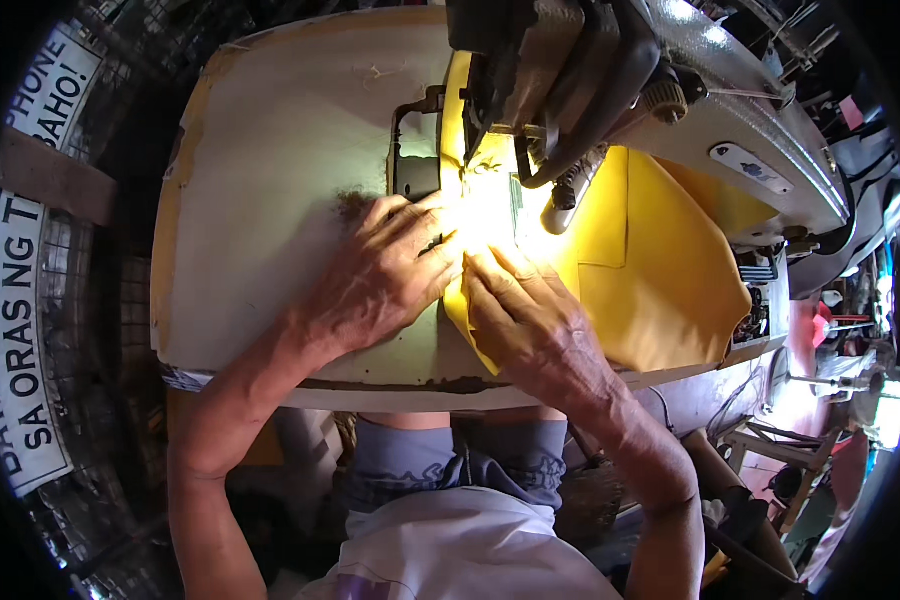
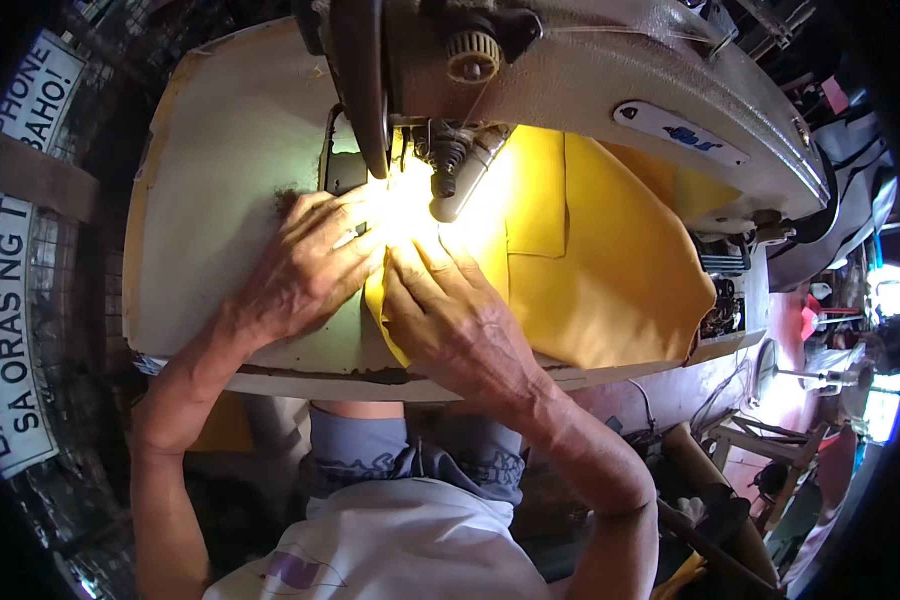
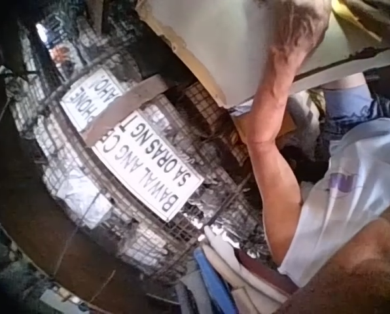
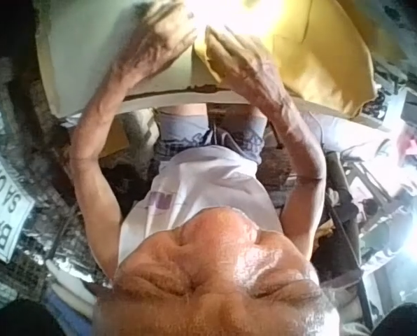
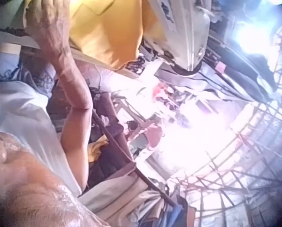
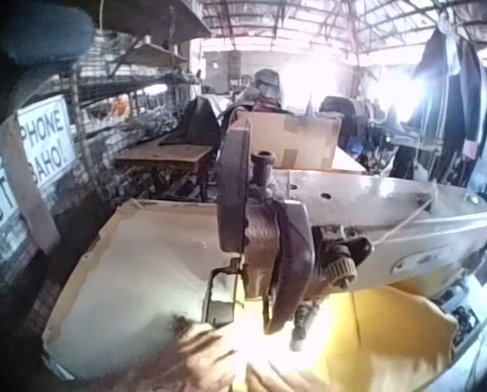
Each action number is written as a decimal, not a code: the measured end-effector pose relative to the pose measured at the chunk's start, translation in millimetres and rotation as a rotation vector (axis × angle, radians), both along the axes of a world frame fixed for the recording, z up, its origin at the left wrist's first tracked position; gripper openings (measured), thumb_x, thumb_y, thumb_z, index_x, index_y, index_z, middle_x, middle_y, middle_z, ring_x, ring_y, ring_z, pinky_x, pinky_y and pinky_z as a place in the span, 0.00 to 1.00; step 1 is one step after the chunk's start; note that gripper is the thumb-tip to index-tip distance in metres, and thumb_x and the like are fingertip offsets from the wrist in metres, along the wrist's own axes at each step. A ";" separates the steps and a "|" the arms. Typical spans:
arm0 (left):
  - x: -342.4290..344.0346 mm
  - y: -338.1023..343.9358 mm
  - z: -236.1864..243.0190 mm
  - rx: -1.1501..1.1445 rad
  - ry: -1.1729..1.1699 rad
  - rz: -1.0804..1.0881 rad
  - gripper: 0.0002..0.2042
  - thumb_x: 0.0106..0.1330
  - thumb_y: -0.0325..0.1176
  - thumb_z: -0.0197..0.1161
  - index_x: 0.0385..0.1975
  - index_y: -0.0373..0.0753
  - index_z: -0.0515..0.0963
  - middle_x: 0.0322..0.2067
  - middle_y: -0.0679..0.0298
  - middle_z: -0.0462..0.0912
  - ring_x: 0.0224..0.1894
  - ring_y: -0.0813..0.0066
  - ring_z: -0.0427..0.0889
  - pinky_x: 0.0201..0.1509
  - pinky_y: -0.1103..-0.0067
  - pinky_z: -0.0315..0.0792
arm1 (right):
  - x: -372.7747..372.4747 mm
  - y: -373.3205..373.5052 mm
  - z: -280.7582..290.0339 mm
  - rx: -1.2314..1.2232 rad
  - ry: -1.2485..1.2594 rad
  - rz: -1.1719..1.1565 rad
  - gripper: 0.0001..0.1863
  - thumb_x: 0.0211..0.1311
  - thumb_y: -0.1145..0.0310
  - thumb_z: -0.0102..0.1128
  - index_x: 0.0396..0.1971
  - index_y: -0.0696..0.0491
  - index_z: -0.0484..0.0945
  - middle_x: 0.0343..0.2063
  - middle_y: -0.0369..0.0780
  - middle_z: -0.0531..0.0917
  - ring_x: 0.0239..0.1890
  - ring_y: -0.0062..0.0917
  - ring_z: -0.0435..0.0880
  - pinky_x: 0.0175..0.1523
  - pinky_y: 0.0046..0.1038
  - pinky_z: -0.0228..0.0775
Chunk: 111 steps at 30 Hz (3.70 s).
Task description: Sewing a yellow fabric bag using an industrial sewing machine.
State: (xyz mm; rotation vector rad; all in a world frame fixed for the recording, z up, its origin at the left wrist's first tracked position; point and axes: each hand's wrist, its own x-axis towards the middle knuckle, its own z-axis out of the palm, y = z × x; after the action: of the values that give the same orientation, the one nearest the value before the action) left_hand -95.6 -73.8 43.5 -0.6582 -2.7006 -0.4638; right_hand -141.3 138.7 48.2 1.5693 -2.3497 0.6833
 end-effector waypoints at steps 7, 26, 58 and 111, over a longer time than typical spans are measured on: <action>0.2 3.6 5.0 -0.049 -0.009 0.007 0.16 0.65 0.28 0.62 0.51 0.31 0.80 0.55 0.52 0.79 0.60 0.57 0.76 0.63 0.62 0.68 | -6.4 3.2 -1.6 0.020 0.024 0.037 0.20 0.54 0.71 0.70 0.47 0.61 0.79 0.52 0.45 0.81 0.59 0.38 0.80 0.60 0.38 0.73; -16.2 -7.2 -1.3 -0.043 0.117 -0.002 0.12 0.59 0.26 0.64 0.43 0.31 0.80 0.49 0.56 0.79 0.56 0.62 0.78 0.56 0.66 0.71 | -40.4 -7.0 -10.6 0.062 -0.032 0.119 0.18 0.56 0.71 0.60 0.47 0.59 0.78 0.55 0.47 0.78 0.42 0.33 0.84 0.45 0.32 0.75; 28.3 14.9 -0.7 0.157 0.069 0.042 0.18 0.55 0.25 0.68 0.47 0.39 0.78 0.46 0.56 0.74 0.50 0.55 0.76 0.57 0.62 0.71 | 46.1 -4.1 -15.6 -0.082 0.124 -0.139 0.23 0.46 0.70 0.59 0.43 0.66 0.74 0.41 0.49 0.77 0.50 0.42 0.77 0.63 0.48 0.67; 28.6 12.6 -1.0 0.207 0.083 0.028 0.12 0.49 0.25 0.74 0.34 0.40 0.82 0.44 0.59 0.74 0.49 0.57 0.77 0.56 0.64 0.73 | -65.0 -4.6 12.9 -0.239 -0.605 -0.424 0.09 0.53 0.76 0.55 0.30 0.67 0.77 0.24 0.60 0.81 0.31 0.52 0.86 0.37 0.44 0.77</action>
State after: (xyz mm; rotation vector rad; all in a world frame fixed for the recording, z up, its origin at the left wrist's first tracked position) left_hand -67.0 -61.2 42.5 -0.5676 -2.5368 -0.6814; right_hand -206.3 134.1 61.1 0.7875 -2.7367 1.4091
